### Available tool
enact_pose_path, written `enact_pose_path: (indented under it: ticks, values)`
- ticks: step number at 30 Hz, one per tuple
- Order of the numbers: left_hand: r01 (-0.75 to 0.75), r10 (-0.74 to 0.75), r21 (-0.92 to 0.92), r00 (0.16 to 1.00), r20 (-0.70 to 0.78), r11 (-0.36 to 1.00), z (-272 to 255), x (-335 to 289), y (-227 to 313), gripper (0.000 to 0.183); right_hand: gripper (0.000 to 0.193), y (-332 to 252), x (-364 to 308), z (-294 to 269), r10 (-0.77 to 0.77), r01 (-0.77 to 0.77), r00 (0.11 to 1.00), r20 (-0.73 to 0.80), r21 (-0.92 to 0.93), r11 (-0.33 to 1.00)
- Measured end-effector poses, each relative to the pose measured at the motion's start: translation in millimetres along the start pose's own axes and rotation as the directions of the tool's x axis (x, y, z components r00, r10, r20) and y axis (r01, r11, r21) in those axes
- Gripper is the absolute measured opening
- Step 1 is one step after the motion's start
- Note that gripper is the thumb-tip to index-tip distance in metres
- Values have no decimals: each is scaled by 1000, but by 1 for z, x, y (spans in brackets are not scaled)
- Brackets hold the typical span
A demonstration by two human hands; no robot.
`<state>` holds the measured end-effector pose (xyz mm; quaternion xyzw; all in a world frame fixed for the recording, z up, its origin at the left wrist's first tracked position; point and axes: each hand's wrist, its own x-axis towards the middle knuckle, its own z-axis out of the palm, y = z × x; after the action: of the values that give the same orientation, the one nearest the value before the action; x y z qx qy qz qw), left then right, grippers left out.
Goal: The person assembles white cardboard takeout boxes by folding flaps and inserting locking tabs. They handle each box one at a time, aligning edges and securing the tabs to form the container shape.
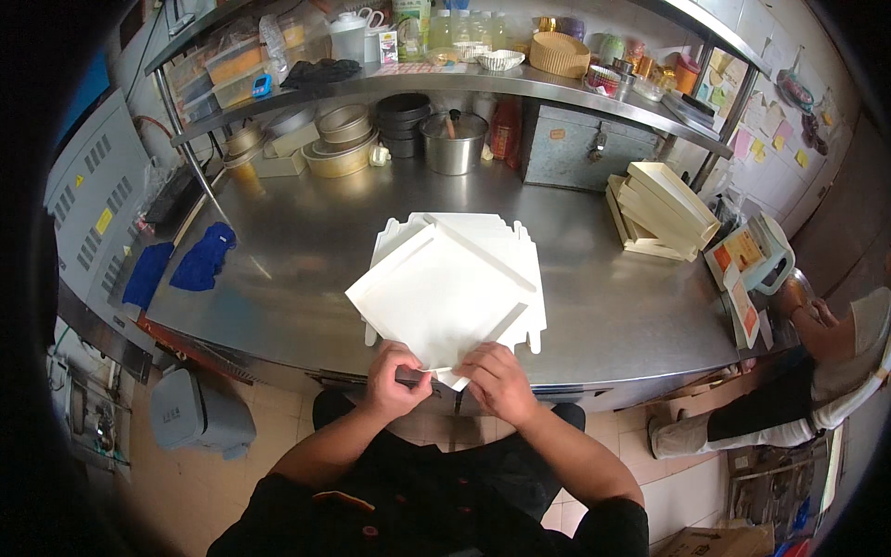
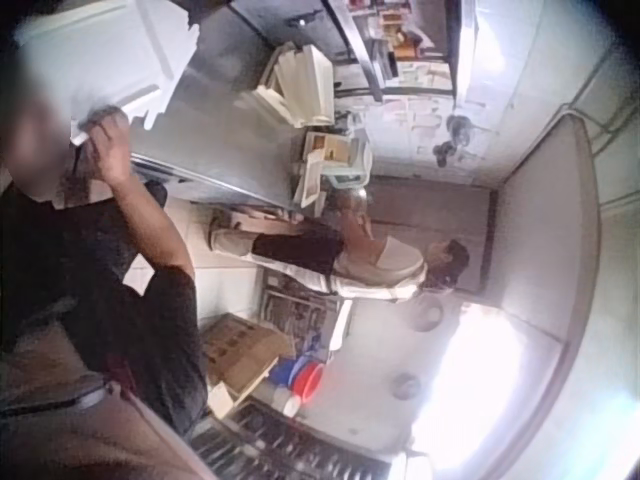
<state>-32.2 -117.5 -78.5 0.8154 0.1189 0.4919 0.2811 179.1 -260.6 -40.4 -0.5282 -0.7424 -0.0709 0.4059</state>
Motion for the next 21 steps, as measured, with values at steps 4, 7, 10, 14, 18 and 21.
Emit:
enact_pose_path:
  ticks: [4,7,10,14,18,21]
  values:
    - [86,-87,23,994,61,996,1,-2,2,51,31,7,20,-11,-87,86,990,112,17,996]
    - [73,-59,-60,976,212,996,-7,8,2,58,23,9,53,-20,-143,137,963,230,44,990]
    - [58,-20,-130,961,276,990,-8,10,2,63,12,21,65,-1,11,-51,891,453,75,996]
    - [23,-21,-2,969,246,1000,4,18,6,44,13,28,78,17,123,-191,856,502,86,978]
    - [56,-76,97,972,222,994,-3,27,5,27,20,34,74,23,148,-203,928,342,132,970]
    - [106,-153,190,954,259,976,-17,42,1,21,23,28,76,1,103,-179,920,378,172,969]
